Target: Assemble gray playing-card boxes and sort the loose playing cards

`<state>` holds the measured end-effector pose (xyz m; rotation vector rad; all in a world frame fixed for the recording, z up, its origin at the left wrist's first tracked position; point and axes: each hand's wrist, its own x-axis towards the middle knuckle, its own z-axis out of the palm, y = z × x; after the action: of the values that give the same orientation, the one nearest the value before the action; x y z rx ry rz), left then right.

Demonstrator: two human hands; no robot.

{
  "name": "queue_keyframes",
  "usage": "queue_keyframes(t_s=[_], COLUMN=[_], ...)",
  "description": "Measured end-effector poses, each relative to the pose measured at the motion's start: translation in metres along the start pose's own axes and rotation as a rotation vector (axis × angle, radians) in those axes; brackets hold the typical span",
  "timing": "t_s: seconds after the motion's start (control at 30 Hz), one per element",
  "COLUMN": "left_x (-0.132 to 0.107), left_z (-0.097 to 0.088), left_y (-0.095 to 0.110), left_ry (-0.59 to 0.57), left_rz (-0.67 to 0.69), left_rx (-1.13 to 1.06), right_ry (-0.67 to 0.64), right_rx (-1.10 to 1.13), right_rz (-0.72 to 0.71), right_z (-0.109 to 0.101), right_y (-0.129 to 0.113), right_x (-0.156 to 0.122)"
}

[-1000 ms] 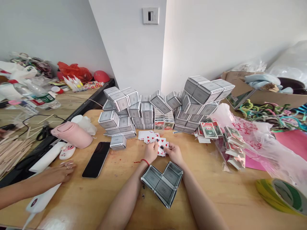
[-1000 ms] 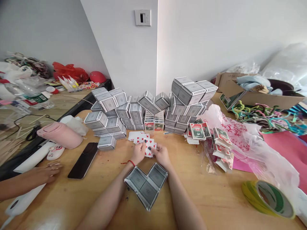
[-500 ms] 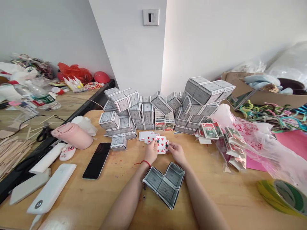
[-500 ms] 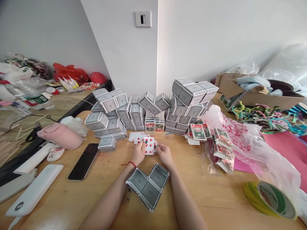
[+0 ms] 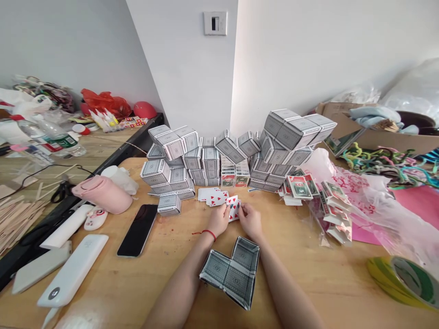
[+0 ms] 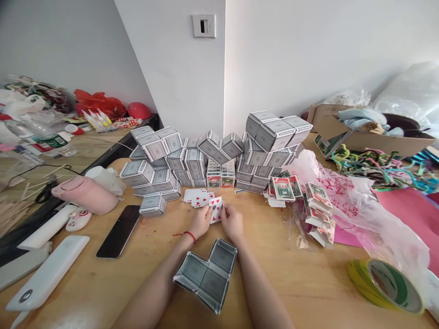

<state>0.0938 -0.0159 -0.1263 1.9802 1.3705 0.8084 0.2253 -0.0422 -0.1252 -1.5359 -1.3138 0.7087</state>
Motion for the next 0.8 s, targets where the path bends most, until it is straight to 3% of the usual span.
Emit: queue_keyframes(t_s=[0.13,0.27,0.37,0.5,0.8], left_x=[0.002,0.002,0.003,0.004,0.004], left_z=[-0.002,-0.005,-0.008,-0.011,-0.008], left_y=[0.001,0.004,0.005,0.007,0.002], left_ry=[0.019,0.034,0.04,0.039,0.006], left_rz=[-0.032,-0.054,-0.068,-0.067,-0.05], left_rx=[-0.083,-0.176,-0.241,-0.292,-0.256], right_ry=[-0.067,-0.235,-0.353,-0.428,-0.405], right_rx=[0.293,0.737,0.913,1.017,0.996], right_rz=[0.147,0.325,0.379,0.421,0.436], right_z=[-0.005,-0.014,-0.018,-0.019,-0.016], right_y=[0.005,0.004,0.001,0.0,0.002], right_x=[0.006,0.01,0.011,0.01,0.011])
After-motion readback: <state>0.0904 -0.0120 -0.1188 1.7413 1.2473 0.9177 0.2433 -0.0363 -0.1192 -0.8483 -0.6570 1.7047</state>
